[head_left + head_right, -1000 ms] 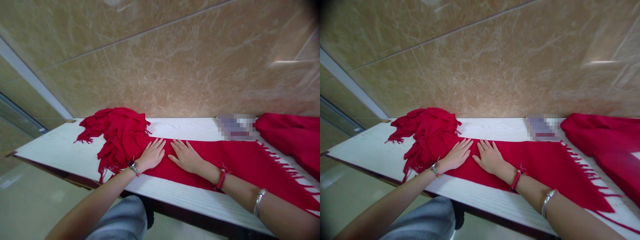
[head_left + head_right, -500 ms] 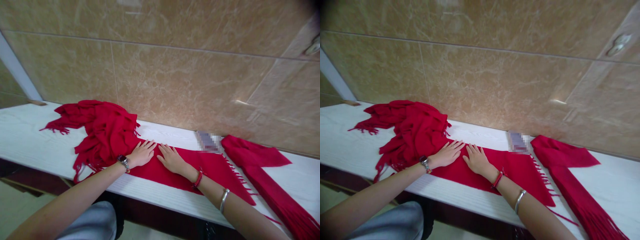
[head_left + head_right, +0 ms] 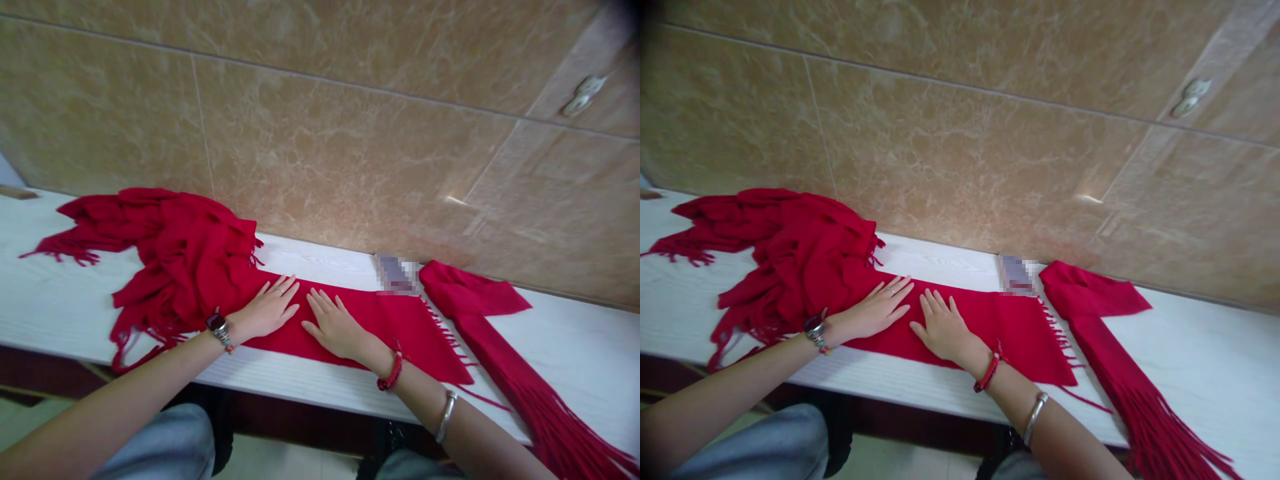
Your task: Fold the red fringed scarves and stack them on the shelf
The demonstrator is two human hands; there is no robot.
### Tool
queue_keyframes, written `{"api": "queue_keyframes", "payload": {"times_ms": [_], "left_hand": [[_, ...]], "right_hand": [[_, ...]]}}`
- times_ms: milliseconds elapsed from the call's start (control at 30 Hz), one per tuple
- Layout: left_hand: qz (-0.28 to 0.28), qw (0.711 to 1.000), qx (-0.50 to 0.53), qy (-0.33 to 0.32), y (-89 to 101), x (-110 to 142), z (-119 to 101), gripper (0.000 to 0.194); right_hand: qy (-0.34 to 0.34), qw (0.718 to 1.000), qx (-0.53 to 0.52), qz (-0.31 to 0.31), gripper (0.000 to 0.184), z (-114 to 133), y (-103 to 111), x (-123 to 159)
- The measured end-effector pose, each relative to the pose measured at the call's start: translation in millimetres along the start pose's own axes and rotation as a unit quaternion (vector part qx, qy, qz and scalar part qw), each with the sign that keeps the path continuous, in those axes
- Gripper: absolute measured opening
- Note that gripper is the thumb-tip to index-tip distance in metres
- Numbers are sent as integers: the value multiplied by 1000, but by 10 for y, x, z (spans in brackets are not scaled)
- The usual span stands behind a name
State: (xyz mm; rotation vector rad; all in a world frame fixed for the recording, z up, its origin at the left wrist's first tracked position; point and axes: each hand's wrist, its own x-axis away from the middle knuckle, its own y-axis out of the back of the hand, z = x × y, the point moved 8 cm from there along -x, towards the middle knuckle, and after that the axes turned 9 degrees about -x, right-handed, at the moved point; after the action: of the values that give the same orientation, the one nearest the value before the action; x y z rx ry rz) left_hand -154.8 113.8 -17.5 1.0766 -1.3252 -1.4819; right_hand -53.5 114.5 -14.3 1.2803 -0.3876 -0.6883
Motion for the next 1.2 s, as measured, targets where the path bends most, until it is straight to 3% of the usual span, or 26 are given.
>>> {"api": "queue_keyframes", "payload": {"times_ms": [233, 400, 567, 733, 867, 1033, 1200], "left_hand": [[34, 999, -9, 3, -66, 14, 14, 53], [115, 993, -14, 10, -70, -86, 14, 55], [54, 998, -19, -40, 110, -287, -396, 56], [45, 997, 10, -67, 33, -455, -754, 58], [64, 995, 23, -67, -99, -494, -788, 60], [57, 996, 17, -69, -90, -485, -766, 61], [76, 995, 12, -64, -58, -475, -794, 61]], "right_hand": [[-36, 998, 39, 14, 55, -451, 65, 406], [-77, 993, 86, -2, 53, -718, 243, 647], [-85, 991, 90, -41, 55, -778, 408, 505], [-107, 992, 73, -4, 55, -967, 267, 434], [-112, 990, 83, -7, 51, -1208, 238, 626], [-83, 985, 149, -11, 41, -1509, 325, 966], [-122, 979, 155, -52, 42, -1479, 464, 1020]]}}
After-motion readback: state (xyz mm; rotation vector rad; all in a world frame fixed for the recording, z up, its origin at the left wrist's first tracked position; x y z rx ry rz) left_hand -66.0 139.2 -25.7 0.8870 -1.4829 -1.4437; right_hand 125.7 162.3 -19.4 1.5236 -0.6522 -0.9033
